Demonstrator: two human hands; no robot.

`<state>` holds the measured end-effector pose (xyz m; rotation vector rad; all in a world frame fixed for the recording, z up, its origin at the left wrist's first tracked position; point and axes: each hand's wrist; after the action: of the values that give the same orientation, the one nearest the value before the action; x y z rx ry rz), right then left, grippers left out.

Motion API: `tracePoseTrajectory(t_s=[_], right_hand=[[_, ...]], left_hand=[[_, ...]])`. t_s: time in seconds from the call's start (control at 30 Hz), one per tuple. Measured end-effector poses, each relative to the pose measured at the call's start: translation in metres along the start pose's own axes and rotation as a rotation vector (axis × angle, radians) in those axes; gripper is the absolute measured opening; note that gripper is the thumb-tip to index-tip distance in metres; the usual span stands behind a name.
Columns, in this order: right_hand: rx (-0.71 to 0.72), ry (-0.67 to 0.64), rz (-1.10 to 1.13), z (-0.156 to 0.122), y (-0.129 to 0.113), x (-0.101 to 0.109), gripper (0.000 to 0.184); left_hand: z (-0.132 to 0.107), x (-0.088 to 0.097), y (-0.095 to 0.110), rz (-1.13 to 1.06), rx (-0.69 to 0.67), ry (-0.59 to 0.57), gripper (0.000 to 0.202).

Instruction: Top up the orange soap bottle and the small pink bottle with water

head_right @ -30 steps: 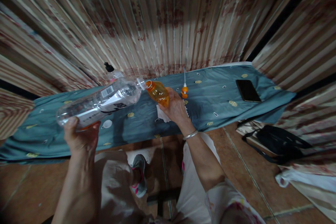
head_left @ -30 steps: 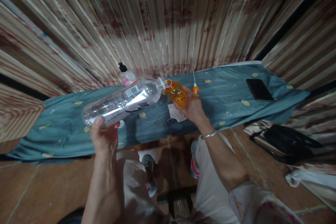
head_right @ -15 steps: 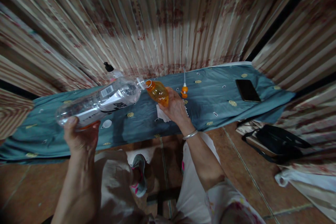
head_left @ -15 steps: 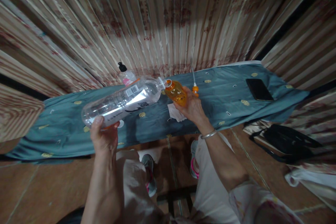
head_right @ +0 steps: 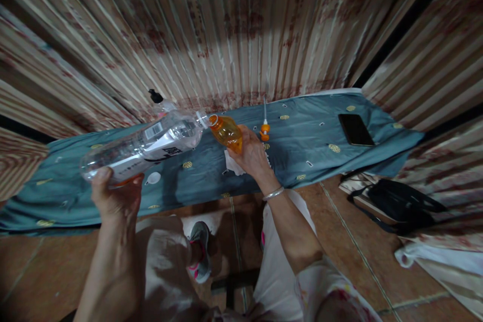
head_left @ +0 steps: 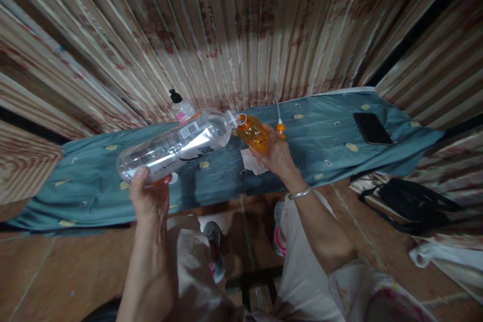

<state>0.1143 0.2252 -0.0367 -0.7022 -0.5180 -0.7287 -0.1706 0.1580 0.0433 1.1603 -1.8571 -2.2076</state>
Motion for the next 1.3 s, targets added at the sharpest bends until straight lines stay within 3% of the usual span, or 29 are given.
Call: tracePoseTrajectory(t_s=[0.33,1.3], right_hand=[[0.019,0.03,0.013,-0.0011,0.0027,-0.0024,0.061],[0.028,0.025,0.002,-0.0017,0.0039,-0.0027,0.06]], left_hand=[[0.001,0.0006,0.0003,-0.021,0.006,-0.013,0.059],[0.0019,0.0015,0.0004,0.009,-0.001,-0.002,0.046]])
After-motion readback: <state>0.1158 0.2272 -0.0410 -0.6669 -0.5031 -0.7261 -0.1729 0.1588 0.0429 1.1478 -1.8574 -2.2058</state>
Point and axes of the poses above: each hand's wrist, its own z-axis towards the middle knuckle, its own x-axis out of the back of the hand, y = z × x, and after that the axes turned 7 degrees about x, right-handed
